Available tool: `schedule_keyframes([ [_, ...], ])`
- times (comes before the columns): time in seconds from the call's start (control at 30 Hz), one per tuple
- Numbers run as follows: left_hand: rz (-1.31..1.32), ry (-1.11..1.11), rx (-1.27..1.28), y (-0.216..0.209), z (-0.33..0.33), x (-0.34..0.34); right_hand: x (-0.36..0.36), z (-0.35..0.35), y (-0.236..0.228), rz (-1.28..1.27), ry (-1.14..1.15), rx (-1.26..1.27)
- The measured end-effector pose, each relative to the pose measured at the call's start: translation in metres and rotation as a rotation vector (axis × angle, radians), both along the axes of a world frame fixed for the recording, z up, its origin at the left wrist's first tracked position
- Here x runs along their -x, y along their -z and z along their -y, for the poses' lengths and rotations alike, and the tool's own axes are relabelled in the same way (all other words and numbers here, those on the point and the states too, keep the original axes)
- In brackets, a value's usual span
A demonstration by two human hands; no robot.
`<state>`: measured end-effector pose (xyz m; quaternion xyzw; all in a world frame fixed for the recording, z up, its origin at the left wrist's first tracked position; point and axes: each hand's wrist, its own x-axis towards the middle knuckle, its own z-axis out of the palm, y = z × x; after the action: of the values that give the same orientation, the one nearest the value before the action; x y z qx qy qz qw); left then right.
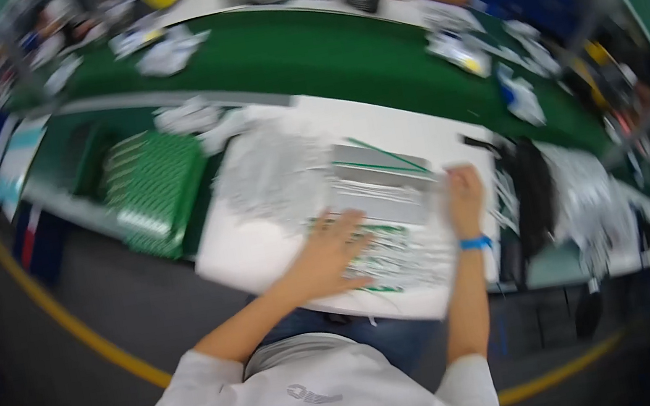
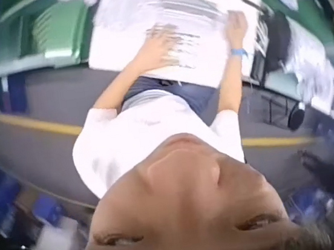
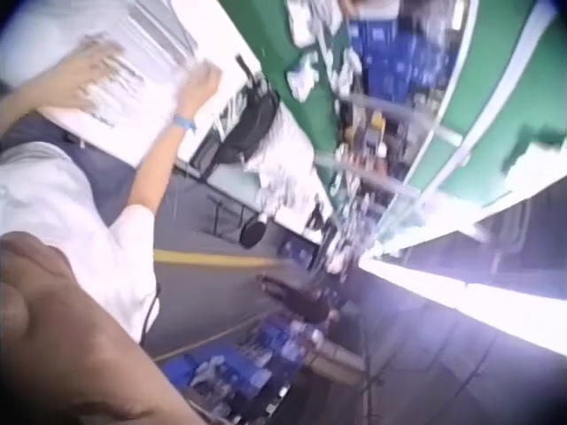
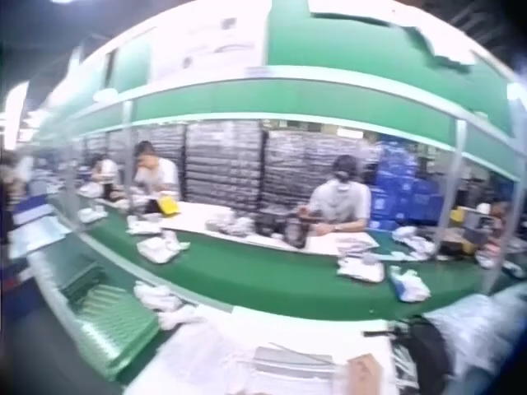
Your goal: Assembling white wire bundles into green plastic connector blocks on a factory production line.
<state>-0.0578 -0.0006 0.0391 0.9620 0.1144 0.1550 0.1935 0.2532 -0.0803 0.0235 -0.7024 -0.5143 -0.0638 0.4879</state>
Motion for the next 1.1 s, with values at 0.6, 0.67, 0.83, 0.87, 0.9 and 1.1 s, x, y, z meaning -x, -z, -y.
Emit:
schedule_keyframes([
  [0.6,-0.055,0.033,0.038,-0.016,0.005,0.015,-0.009,0.045,-0.021,-0.264,0.255,-0.37],
  [0.67,-0.022,0.066,0.09,-0.022,0.005,0.017,0.016,0.067,-0.033,-0.341,0.251,-0.494],
  [0.83,0.007,0.093,0.316,-0.036,-0.005,0.017,0.07,0.139,0.003,-0.131,0.345,-0.818],
  [0.87,0.055,0.124,0.366,-0.034,-0.009,0.011,0.082,0.16,0.012,-0.083,0.371,-0.824],
  [0.9,0.103,0.146,0.409,-0.033,-0.011,0.005,0.105,0.164,0.001,-0.033,0.042,-0.881],
  [1.1,0.118,0.38,1.096,-0.049,-0.07,-0.039,0.152,0.094,-0.039,0.366,-0.426,-0.011],
])
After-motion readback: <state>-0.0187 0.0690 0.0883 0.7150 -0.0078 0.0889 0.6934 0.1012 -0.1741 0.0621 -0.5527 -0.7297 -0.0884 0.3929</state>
